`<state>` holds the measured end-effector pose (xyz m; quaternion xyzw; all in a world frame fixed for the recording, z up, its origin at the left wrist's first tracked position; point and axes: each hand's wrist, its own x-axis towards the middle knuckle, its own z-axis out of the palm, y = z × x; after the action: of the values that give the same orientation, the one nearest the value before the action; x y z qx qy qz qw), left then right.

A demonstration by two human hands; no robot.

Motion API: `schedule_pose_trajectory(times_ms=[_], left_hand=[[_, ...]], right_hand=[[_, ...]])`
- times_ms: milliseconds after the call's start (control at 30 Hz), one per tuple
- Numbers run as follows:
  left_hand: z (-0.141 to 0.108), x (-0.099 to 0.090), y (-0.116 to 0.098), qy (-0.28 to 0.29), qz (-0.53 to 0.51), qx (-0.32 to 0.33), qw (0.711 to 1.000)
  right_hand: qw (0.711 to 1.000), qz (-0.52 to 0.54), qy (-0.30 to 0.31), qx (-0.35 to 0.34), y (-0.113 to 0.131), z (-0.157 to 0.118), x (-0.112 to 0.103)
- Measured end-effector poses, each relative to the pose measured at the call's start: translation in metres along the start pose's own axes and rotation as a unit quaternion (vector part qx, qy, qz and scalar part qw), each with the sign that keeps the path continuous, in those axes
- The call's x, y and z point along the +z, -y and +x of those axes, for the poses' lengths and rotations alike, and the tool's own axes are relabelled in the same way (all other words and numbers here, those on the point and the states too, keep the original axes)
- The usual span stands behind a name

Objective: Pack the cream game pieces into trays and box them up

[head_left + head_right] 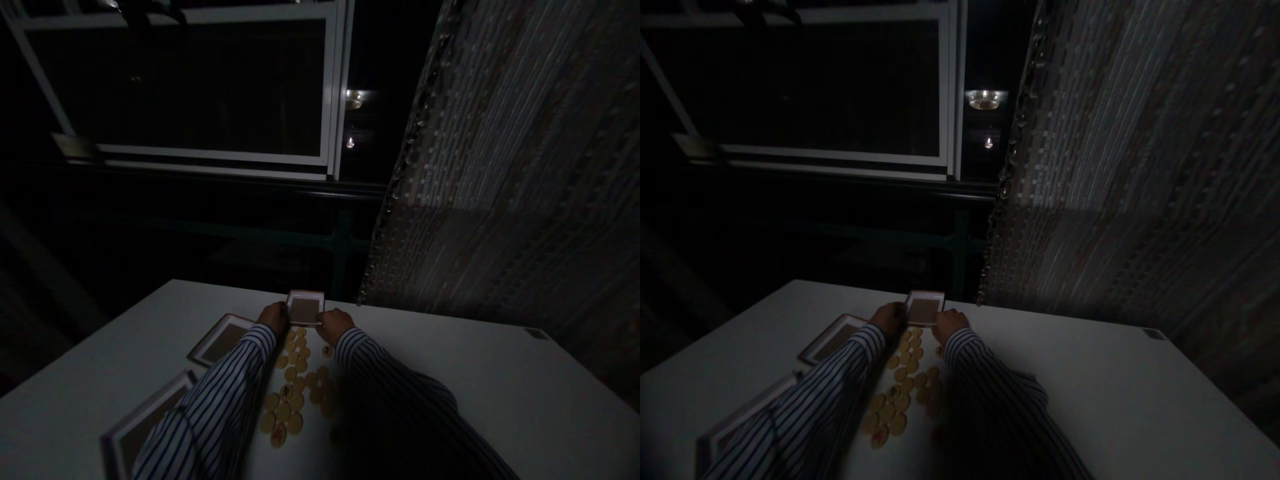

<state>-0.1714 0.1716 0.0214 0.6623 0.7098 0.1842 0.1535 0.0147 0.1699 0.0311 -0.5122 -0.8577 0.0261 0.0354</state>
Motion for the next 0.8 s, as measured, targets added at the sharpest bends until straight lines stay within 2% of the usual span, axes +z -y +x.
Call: schedule_pose_trajectory(times_ms=[400, 600, 800], left_hand=[[-0.003, -0.006, -0.008, 0.004, -0.030, -0.001, 1.000], [-0.004, -0.011, -0.010, -0.004, -0.054, 0.007, 0.998], [-0.013, -0.023, -0.022, -0.024, -0.072, 0.019, 0.997]], right_hand=[[1.000, -0.023, 0.001, 0.013, 0.000, -0.001, -0.007], [1.000, -0.016, -0.007, 0.008, -0.002, -0.008, -0.021], [1.000, -0.012, -0.016, 0.006, -0.005, -0.020, -0.039]])
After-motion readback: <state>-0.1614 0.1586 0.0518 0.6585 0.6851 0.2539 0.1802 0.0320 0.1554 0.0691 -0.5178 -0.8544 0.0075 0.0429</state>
